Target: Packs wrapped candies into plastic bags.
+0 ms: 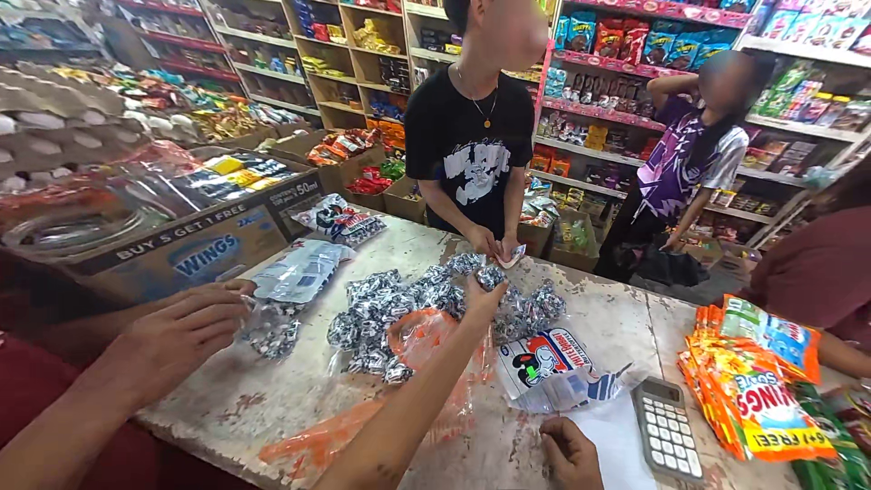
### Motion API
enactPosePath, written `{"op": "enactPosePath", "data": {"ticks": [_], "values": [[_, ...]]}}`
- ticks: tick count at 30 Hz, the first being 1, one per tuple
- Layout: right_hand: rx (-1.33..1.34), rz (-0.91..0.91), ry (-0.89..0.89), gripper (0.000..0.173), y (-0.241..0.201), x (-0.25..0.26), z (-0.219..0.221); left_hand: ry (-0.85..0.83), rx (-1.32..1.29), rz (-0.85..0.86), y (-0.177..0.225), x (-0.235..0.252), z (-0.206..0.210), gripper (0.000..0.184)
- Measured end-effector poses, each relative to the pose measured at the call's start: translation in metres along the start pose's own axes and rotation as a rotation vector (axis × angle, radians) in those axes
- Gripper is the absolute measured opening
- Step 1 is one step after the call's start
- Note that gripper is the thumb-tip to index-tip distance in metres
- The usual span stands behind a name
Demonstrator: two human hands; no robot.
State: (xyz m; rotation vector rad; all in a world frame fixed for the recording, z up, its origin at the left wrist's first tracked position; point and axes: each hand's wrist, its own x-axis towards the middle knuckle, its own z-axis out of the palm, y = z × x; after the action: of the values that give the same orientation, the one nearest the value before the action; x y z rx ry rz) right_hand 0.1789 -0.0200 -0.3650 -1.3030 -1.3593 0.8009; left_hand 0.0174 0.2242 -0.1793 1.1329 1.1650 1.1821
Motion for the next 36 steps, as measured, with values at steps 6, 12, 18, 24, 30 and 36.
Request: {"op": "enactPosePath", "data": {"ticks": [6, 12, 18, 24, 30, 36], "values": [[-0.029, 0.084, -0.103, 0.018, -0.051, 0.002, -0.009, -0.213, 0.263, -0.006, -0.045, 0.03, -0.005, 0.073], [-0.004, 0.073, -0.093, 0.017, -0.043, -0.001, -0.006, -0.219, 0.481, 0.074, -0.053, 0.032, -0.018, 0.067], [-0.013, 0.032, -0.061, 0.015, -0.023, -0.003, -0.005, -0.096, 0.459, 0.057, -0.046, 0.026, -0.024, 0.058], [0.004, 0.01, -0.049, 0.015, -0.016, -0.003, -0.003, 0.06, 0.498, 0.013, -0.039, 0.038, -0.023, 0.067], [-0.018, 0.035, -0.085, 0.016, -0.02, 0.001, -0.004, 0.004, 0.845, 0.08, -0.013, 0.053, -0.003, 0.053], [-0.023, 0.048, -0.105, 0.017, -0.018, 0.001, -0.009, -0.155, 1.276, 0.068, -0.044, 0.107, -0.018, 0.078]]}}
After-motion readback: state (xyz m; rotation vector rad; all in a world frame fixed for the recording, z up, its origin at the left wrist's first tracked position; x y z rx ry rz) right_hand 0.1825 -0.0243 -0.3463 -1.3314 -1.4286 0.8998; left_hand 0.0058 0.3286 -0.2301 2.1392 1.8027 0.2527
